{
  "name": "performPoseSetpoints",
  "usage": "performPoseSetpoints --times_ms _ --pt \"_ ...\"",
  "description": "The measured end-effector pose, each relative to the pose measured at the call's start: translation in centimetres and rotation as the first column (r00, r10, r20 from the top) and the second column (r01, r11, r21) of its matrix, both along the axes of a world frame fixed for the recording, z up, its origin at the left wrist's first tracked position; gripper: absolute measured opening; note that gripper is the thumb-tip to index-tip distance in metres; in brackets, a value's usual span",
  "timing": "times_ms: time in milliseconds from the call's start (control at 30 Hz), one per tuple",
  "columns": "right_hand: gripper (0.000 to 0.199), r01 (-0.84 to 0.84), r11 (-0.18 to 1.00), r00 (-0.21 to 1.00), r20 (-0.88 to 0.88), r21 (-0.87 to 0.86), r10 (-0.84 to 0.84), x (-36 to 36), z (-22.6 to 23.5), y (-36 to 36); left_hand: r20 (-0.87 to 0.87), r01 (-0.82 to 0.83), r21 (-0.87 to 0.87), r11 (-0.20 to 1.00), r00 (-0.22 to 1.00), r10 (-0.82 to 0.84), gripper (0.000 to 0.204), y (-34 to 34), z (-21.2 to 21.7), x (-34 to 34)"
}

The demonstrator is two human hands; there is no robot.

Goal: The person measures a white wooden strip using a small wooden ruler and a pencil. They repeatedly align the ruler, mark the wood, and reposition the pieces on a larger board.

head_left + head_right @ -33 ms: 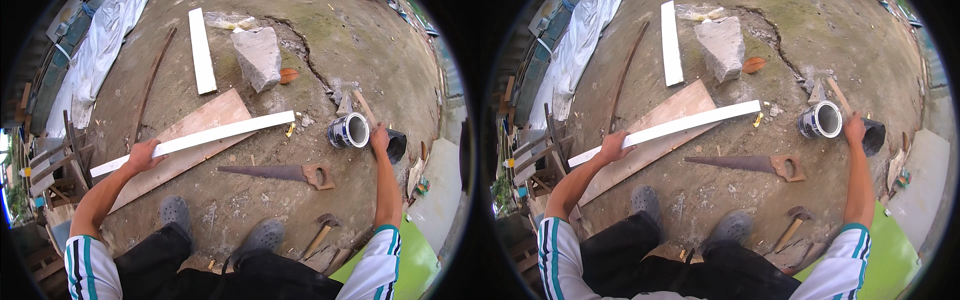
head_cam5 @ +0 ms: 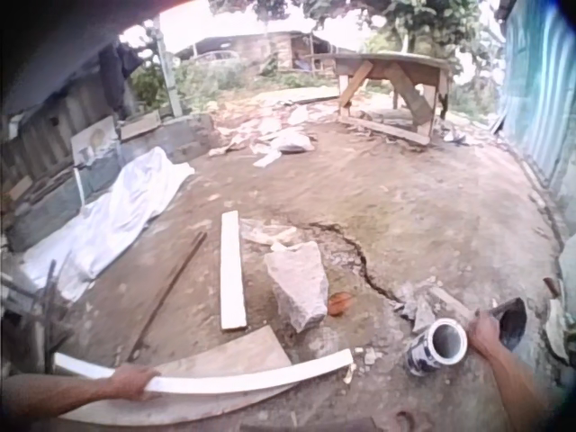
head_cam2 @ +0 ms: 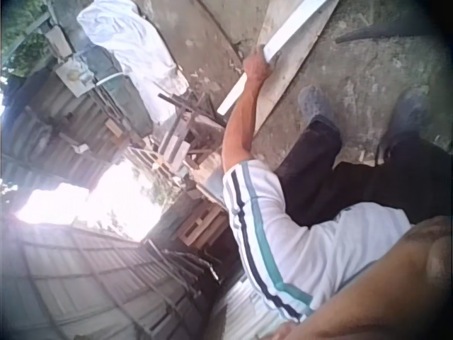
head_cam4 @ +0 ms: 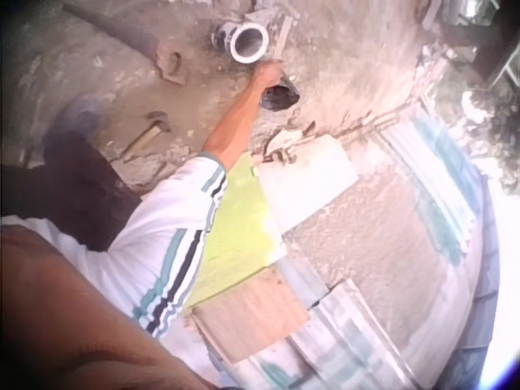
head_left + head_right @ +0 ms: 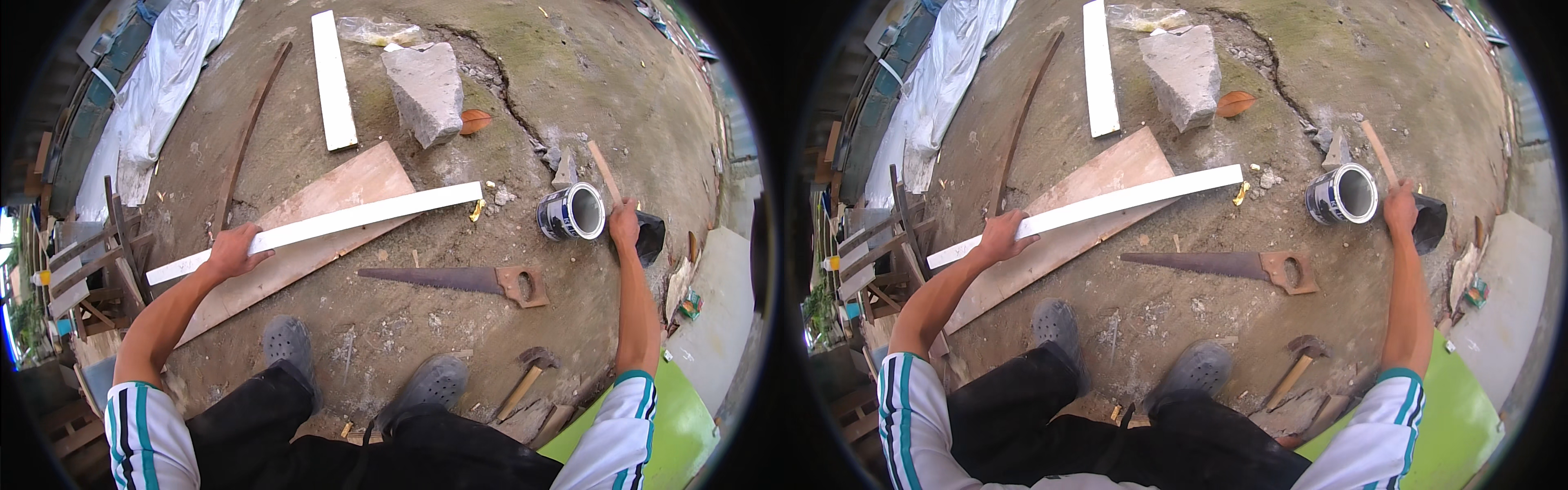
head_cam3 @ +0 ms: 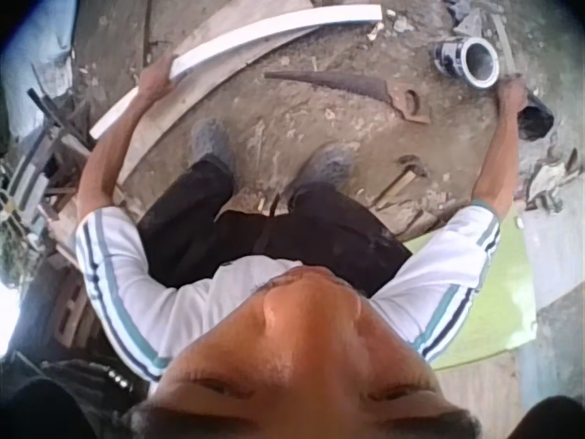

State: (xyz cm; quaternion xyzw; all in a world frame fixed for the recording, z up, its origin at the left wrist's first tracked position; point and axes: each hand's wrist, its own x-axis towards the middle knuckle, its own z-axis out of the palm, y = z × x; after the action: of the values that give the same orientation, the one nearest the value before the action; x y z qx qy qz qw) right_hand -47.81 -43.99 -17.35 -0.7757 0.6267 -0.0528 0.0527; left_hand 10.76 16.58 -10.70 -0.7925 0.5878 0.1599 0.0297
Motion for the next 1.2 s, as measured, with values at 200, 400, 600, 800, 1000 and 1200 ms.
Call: performPoseSetpoints --times_ms 200,400,600,800,1000,1200 --pt "0.039 -0.098 0.967 0.927 0.332 -0.237 0.175 2.0 5.7 2.6 0.011 0.045 0.071 0.996 0.999 -0.046 0.051 2.5 0.0 1.4" --pt "0.033 -0.506 0.844 0.725 0.619 0.181 0.302 9.3 7.8 15.1 0.023 0.063 0.084 0.994 0.998 -0.065 0.049 3.9 -0.9 3.4" --pt "0.029 -0.596 0.702 0.793 0.427 0.391 0.435 17.6 6.7 23.4 0.048 0.008 0.106 0.994 0.999 -0.013 0.049 4.0 -2.5 5.5" --pt "0.036 -0.446 0.679 0.834 0.546 0.583 0.079 23.4 1.9 23.2 0.066 0.028 0.143 0.989 0.997 -0.037 0.051 2.8 -3.6 6.2" --pt "0.038 -0.352 0.518 0.815 0.527 0.78 -0.241 27.7 0.9 25.2 0.018 0.015 0.089 0.996 1.0 -0.017 0.054 2.6 -3.5 5.7" --pt "0.037 -0.343 0.423 0.796 0.499 0.839 -0.344 28.8 0.3 25.4 -0.074 0.046 0.06 0.997 0.996 -0.041 0.069 0.6 -3.9 3.2"
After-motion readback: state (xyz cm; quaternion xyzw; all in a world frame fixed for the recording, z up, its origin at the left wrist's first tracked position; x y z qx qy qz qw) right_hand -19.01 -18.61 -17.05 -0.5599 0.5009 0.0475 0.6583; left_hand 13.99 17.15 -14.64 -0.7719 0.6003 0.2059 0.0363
